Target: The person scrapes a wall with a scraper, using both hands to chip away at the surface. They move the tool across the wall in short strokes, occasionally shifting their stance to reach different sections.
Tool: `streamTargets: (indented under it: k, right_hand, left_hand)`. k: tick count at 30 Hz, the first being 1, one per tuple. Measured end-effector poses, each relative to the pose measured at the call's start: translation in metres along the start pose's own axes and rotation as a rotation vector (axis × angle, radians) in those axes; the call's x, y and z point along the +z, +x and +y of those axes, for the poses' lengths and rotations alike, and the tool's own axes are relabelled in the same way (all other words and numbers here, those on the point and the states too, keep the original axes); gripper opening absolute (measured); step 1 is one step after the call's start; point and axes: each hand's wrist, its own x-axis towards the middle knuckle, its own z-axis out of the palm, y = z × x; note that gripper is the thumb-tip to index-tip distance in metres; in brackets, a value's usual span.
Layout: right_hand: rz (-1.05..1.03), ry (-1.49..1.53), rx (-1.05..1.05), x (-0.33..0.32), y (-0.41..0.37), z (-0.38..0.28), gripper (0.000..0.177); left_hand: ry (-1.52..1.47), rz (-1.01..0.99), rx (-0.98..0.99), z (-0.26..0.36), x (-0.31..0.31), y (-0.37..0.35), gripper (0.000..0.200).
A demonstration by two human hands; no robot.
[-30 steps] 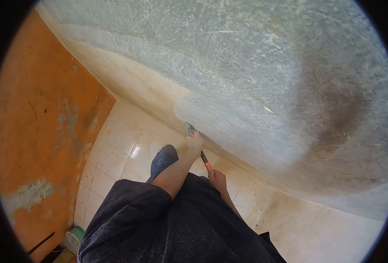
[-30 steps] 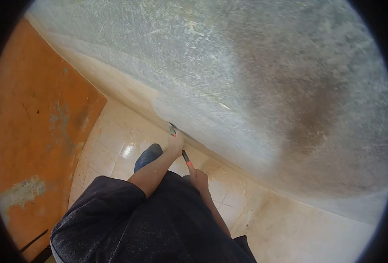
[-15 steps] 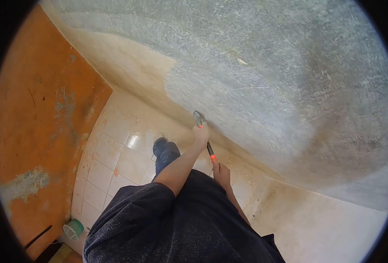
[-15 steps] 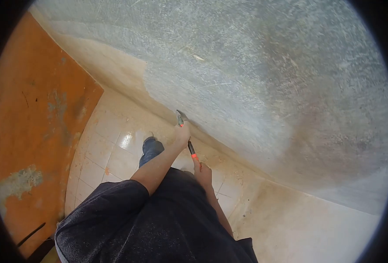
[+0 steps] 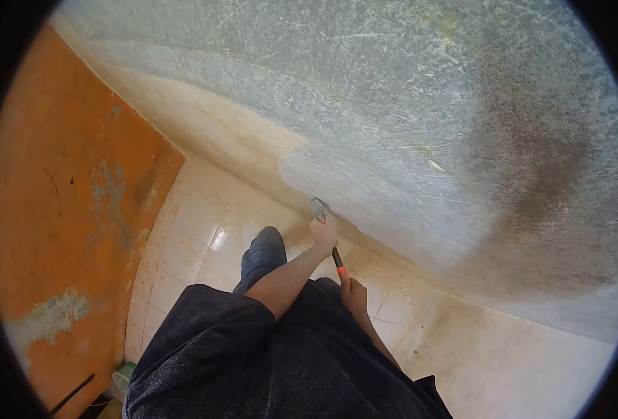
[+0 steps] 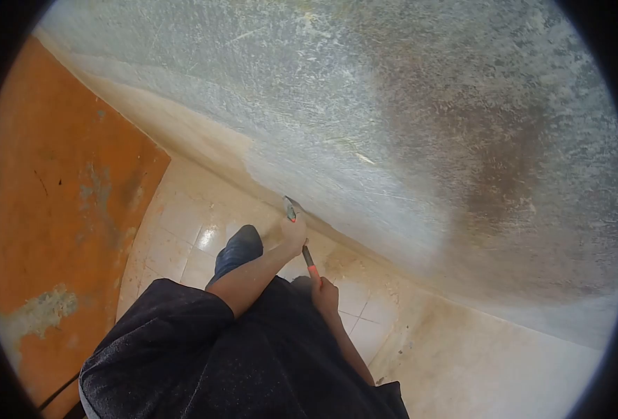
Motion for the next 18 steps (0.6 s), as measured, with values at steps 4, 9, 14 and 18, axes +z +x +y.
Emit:
streamTargets:
  k: [4, 9, 14, 18]
  right_hand:
    - [0.033, -0.042, -0.069, 0.006, -0.001, 0.012, 0.057]
    - [0.027, 0.053, -0.074, -0.015, -0.022, 0.019, 0.052]
    - [0.039, 0.082, -0.06, -0.041, -0.032, 0.035, 0.05]
    - [0.053, 0.039, -0.129, -0.046, -0.024, 0.038, 0.051]
  left_hand:
    - [0.007, -0.052, -0.033, 0.011, 0.002, -0.002, 0.023]
    - [-0.038, -0.088, -0.02, 0.0, 0.01, -0.026, 0.023]
    - [-0.059, -0.119, -0.01, -0.001, 0.023, -0.056, 0.022]
    - [-0.118, -0.128, -0.004, -0.007, 0.028, -0.046, 0.024]
